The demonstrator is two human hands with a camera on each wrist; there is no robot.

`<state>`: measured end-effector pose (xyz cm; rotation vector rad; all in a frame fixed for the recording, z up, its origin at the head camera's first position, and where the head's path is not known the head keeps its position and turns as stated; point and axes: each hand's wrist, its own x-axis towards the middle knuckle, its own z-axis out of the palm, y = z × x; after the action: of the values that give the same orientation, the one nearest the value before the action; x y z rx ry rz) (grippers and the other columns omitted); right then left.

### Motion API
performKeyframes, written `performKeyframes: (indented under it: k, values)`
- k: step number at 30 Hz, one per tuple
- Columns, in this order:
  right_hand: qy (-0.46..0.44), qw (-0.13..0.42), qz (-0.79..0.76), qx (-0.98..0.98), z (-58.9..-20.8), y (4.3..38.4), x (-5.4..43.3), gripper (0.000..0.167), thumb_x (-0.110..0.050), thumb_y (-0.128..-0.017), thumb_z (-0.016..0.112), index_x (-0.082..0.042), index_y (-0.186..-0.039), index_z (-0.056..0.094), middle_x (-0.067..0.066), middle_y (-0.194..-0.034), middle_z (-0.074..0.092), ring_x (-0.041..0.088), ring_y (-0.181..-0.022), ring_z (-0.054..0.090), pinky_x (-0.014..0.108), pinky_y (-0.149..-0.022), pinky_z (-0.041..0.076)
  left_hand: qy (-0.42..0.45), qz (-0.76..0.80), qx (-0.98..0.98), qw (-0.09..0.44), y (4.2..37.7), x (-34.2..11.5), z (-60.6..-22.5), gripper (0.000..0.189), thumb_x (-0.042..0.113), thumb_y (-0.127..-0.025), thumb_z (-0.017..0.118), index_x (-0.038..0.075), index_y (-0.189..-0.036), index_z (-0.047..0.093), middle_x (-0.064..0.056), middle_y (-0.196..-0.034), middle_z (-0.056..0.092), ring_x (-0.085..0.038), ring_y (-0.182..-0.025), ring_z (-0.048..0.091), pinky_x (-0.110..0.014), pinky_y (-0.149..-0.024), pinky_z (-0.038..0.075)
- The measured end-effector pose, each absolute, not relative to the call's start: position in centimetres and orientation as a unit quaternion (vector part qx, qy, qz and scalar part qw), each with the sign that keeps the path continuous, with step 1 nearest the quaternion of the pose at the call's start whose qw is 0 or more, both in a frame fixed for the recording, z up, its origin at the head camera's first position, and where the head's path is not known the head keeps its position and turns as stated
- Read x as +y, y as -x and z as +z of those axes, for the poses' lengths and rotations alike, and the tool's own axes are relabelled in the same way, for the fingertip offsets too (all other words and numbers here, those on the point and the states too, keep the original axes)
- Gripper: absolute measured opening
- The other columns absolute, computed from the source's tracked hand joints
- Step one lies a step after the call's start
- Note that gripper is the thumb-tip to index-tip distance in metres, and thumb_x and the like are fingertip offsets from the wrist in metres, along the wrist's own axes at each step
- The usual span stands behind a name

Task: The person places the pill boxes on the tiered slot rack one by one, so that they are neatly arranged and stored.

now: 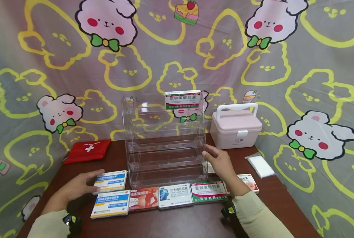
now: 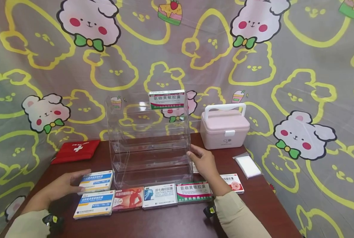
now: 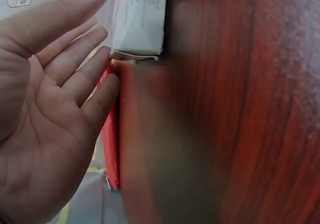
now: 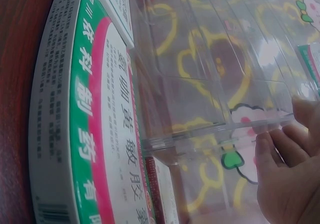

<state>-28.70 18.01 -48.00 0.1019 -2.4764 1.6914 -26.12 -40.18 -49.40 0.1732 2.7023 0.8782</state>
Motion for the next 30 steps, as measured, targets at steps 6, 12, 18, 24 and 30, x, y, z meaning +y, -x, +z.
performKeyframes:
  k: [6,12,18,24,30]
  values:
    - [-0.037,0.07,0.554,-0.829,-47.9,28.8,18.1,0.05,-0.036,-0.106,0.075,-0.019,-0.152,0.066,0.008,-0.148,0.071,0.03,-0.124,0.075,0.053,-0.107,0.059,-0.046,0.31,0.937,0.153,26.4,-40.3,-49.8,0.097,0.031,-0.087,0.092,0.002,-0.165,0.043,-0.032,-0.164,0.048,-0.059,-0.151,0.04,-0.073,-0.117,0.042]
    - [-0.032,0.068,0.565,-0.822,-47.9,28.7,18.1,0.049,-0.034,-0.106,0.075,-0.018,-0.152,0.067,0.009,-0.146,0.072,0.03,-0.127,0.073,0.053,-0.108,0.059,-0.016,0.315,0.934,0.167,26.6,-40.7,-50.5,0.103,0.038,-0.087,0.092,-0.001,-0.166,0.039,-0.035,-0.162,0.047,-0.059,-0.149,0.041,-0.073,-0.118,0.042]
    - [-0.032,0.065,0.573,-0.816,-48.0,28.7,18.1,0.05,-0.032,-0.106,0.075,-0.016,-0.152,0.067,0.009,-0.147,0.071,0.03,-0.129,0.072,0.051,-0.106,0.06,-0.008,0.319,0.933,0.166,26.6,-41.0,-50.8,0.107,0.041,-0.086,0.092,-0.004,-0.166,0.036,-0.036,-0.162,0.045,-0.06,-0.149,0.041,-0.072,-0.118,0.042]
    - [-0.03,0.064,0.578,-0.813,-48.0,28.6,18.1,0.05,-0.029,-0.106,0.075,-0.014,-0.152,0.066,0.01,-0.148,0.071,0.031,-0.13,0.071,0.05,-0.106,0.06,-0.016,0.31,0.94,0.14,26.6,-41.0,-50.5,0.11,0.044,-0.084,0.093,-0.002,-0.166,0.036,-0.036,-0.164,0.042,-0.06,-0.149,0.041,-0.073,-0.118,0.041]
    - [-0.031,0.063,0.578,-0.813,-47.9,28.6,18.0,0.051,-0.03,-0.106,0.075,-0.014,-0.152,0.065,0.011,-0.148,0.07,0.031,-0.13,0.072,0.05,-0.107,0.059,-0.01,0.284,0.954,0.091,26.5,-41.1,-50.7,0.105,0.042,-0.08,0.097,0.001,-0.159,0.042,-0.035,-0.157,0.041,-0.056,-0.139,0.042,-0.076,-0.116,0.041]
